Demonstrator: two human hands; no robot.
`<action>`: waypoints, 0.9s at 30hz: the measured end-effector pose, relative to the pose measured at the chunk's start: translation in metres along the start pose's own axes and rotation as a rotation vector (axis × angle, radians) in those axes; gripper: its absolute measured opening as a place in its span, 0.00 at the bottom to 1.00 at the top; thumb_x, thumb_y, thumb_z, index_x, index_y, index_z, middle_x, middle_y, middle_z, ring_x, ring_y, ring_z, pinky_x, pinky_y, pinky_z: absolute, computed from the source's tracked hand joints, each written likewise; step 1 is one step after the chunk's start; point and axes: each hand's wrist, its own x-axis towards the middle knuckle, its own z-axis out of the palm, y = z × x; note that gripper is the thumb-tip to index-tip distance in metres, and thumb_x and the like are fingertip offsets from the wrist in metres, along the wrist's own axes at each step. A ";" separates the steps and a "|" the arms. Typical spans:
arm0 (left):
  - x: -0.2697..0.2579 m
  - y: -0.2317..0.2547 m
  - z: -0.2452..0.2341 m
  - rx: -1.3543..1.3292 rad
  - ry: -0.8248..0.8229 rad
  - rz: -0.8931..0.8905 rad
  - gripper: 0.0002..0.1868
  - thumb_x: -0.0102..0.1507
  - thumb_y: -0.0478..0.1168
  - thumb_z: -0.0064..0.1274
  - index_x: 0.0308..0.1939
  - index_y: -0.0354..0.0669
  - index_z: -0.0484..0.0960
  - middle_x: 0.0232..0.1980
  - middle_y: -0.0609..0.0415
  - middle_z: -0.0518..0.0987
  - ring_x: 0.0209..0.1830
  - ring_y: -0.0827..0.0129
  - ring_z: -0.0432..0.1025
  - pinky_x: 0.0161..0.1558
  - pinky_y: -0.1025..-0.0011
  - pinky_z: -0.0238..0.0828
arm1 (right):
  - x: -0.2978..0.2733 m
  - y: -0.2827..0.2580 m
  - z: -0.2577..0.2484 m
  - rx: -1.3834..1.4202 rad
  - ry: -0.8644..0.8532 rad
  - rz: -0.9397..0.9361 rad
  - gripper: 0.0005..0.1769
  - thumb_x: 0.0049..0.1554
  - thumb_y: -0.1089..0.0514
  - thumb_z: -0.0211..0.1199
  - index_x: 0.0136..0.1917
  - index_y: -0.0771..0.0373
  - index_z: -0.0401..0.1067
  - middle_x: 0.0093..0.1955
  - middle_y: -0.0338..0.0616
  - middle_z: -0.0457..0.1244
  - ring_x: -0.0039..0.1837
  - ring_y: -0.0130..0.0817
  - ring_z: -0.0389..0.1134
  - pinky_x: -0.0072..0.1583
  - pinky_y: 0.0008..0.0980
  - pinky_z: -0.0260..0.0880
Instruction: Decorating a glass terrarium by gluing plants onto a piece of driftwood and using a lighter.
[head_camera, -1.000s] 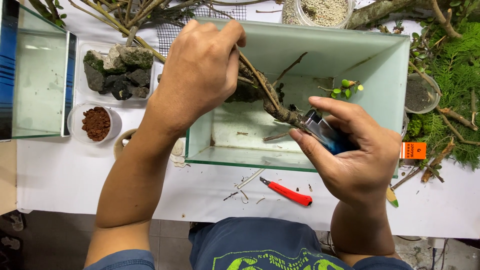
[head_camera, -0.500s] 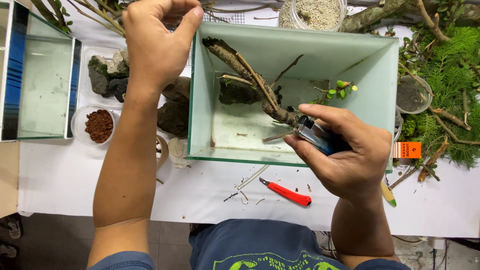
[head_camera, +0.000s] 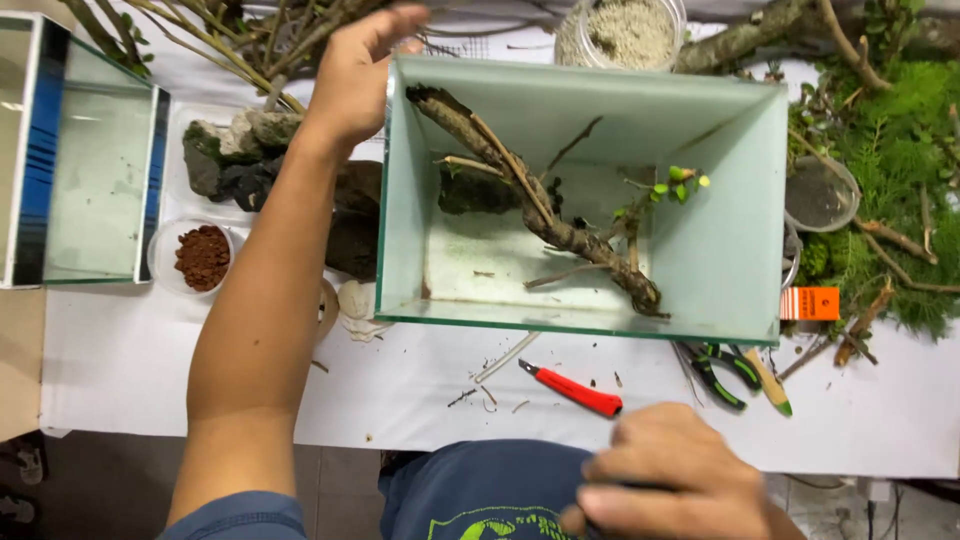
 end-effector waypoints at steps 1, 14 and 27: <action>0.002 0.004 0.001 0.168 0.062 0.171 0.19 0.67 0.35 0.49 0.62 0.43 0.81 0.53 0.60 0.81 0.50 0.77 0.72 0.52 0.78 0.69 | -0.006 0.011 0.004 0.002 -0.057 -0.018 0.18 0.57 0.52 0.72 0.59 0.52 0.74 0.40 0.37 0.69 0.32 0.26 0.61 0.37 0.27 0.62; 0.061 -0.059 -0.008 1.151 0.083 0.689 0.12 0.68 0.34 0.56 0.55 0.38 0.79 0.45 0.37 0.79 0.41 0.36 0.74 0.31 0.47 0.72 | -0.137 0.137 0.012 -0.857 -0.121 0.436 0.13 0.56 0.47 0.73 0.43 0.58 0.81 0.33 0.43 0.63 0.37 0.46 0.63 0.44 0.43 0.66; 0.116 -0.093 0.017 0.904 0.098 0.198 0.12 0.72 0.45 0.51 0.59 0.57 0.79 0.63 0.43 0.71 0.62 0.43 0.59 0.52 0.47 0.63 | -0.145 0.149 0.025 -0.677 -0.187 0.577 0.20 0.59 0.51 0.69 0.30 0.62 0.73 0.23 0.47 0.59 0.29 0.45 0.59 0.37 0.47 0.54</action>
